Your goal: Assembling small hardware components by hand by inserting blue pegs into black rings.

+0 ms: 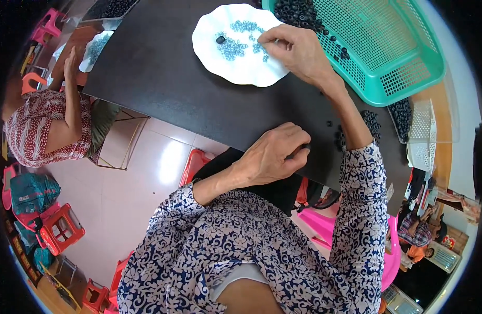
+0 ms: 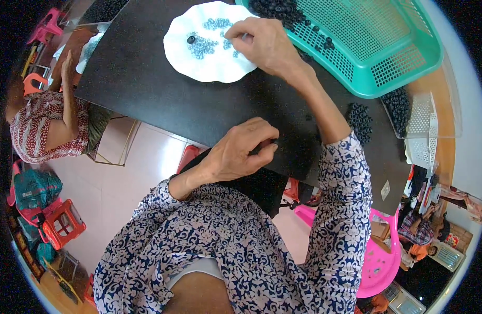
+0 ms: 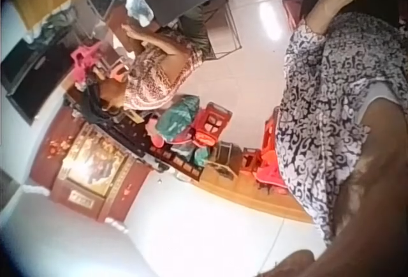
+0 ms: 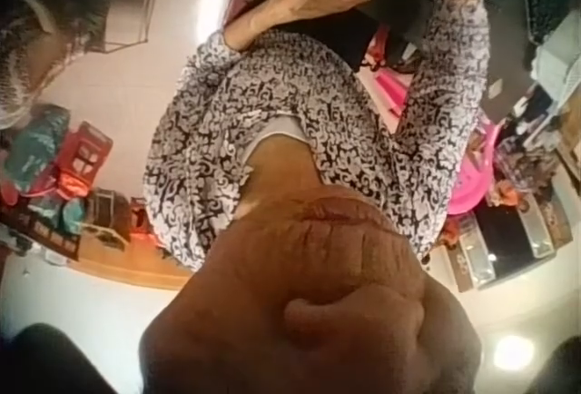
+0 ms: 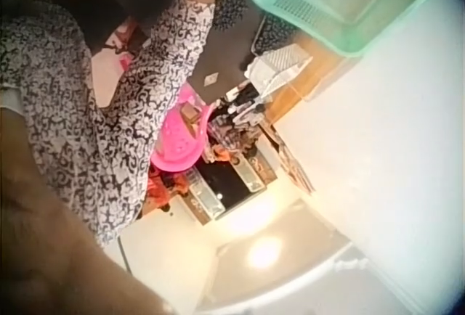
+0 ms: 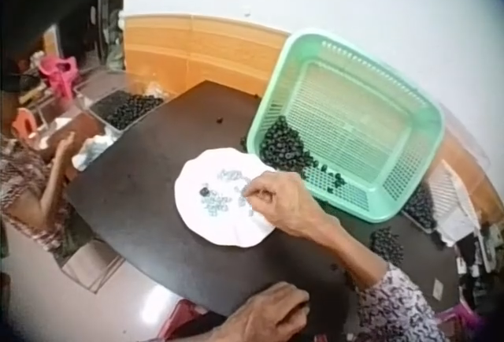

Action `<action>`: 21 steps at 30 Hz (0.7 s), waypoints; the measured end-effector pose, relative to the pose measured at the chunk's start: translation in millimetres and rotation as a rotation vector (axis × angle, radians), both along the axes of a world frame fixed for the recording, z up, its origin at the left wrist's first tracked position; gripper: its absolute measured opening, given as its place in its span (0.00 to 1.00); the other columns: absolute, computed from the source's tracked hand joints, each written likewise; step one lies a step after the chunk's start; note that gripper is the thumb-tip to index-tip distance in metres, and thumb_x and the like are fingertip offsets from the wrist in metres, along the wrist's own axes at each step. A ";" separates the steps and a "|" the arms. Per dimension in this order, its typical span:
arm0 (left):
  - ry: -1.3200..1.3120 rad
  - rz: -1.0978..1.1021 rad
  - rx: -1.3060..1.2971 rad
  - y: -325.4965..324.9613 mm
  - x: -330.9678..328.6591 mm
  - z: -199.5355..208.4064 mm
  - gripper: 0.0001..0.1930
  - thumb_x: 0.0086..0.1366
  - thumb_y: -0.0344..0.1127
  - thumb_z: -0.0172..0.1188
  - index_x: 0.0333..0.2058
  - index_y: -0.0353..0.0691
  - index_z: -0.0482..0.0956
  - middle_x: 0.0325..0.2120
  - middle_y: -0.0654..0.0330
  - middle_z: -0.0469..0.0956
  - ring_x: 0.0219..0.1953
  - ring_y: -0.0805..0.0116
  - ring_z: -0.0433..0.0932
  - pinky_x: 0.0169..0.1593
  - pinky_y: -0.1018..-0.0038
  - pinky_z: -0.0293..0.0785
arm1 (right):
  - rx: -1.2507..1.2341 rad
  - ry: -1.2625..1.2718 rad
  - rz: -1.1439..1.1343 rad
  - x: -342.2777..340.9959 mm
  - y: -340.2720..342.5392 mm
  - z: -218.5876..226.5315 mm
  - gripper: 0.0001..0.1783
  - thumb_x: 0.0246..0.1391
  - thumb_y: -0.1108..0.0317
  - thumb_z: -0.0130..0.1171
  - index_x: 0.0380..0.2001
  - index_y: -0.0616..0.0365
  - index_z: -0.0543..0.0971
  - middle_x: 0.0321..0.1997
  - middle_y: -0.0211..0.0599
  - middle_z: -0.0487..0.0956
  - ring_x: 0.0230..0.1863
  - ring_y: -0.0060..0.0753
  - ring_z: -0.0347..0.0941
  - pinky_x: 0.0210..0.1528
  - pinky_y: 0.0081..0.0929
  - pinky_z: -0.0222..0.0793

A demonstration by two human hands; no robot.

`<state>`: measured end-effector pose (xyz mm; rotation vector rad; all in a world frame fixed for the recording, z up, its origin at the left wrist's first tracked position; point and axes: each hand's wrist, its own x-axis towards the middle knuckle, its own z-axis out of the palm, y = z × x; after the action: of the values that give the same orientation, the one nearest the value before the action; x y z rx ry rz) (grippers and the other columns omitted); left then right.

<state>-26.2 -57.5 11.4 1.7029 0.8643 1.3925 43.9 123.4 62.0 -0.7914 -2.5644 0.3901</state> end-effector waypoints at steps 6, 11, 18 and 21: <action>0.006 -0.014 0.016 1.3 1.0 -1.6 0.08 0.53 0.23 0.57 0.33 0.31 0.71 0.24 0.51 0.71 0.28 0.55 0.72 0.32 0.64 0.70 | 0.274 0.023 0.215 -11.6 17.0 -17.6 0.09 0.49 0.68 0.60 0.34 0.56 0.82 0.29 0.33 0.78 0.26 0.27 0.71 0.32 0.24 0.69; -0.008 -0.016 0.023 -0.1 0.1 -1.0 0.09 0.52 0.23 0.57 0.33 0.31 0.70 0.25 0.50 0.71 0.29 0.53 0.71 0.33 0.63 0.69 | 0.182 0.022 0.021 -2.7 19.0 -10.9 0.09 0.49 0.68 0.60 0.35 0.55 0.82 0.30 0.32 0.78 0.25 0.26 0.70 0.32 0.23 0.69; 0.023 -0.030 0.006 1.2 -0.3 -2.4 0.08 0.53 0.23 0.57 0.33 0.30 0.70 0.25 0.50 0.71 0.30 0.53 0.71 0.34 0.63 0.70 | 0.169 0.014 0.038 -18.7 11.6 -10.4 0.09 0.49 0.67 0.60 0.35 0.54 0.82 0.29 0.31 0.78 0.25 0.26 0.69 0.32 0.24 0.69; 0.018 -0.026 0.025 0.9 0.0 -1.5 0.08 0.53 0.23 0.57 0.33 0.30 0.70 0.25 0.50 0.72 0.30 0.53 0.72 0.35 0.63 0.70 | 0.171 -0.006 0.076 -27.8 15.7 -14.5 0.09 0.49 0.67 0.60 0.35 0.54 0.82 0.32 0.33 0.80 0.29 0.30 0.73 0.34 0.27 0.71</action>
<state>-26.2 -56.6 9.9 1.7416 0.8350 1.3776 16.1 139.2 47.5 -0.6364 -2.5966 0.1874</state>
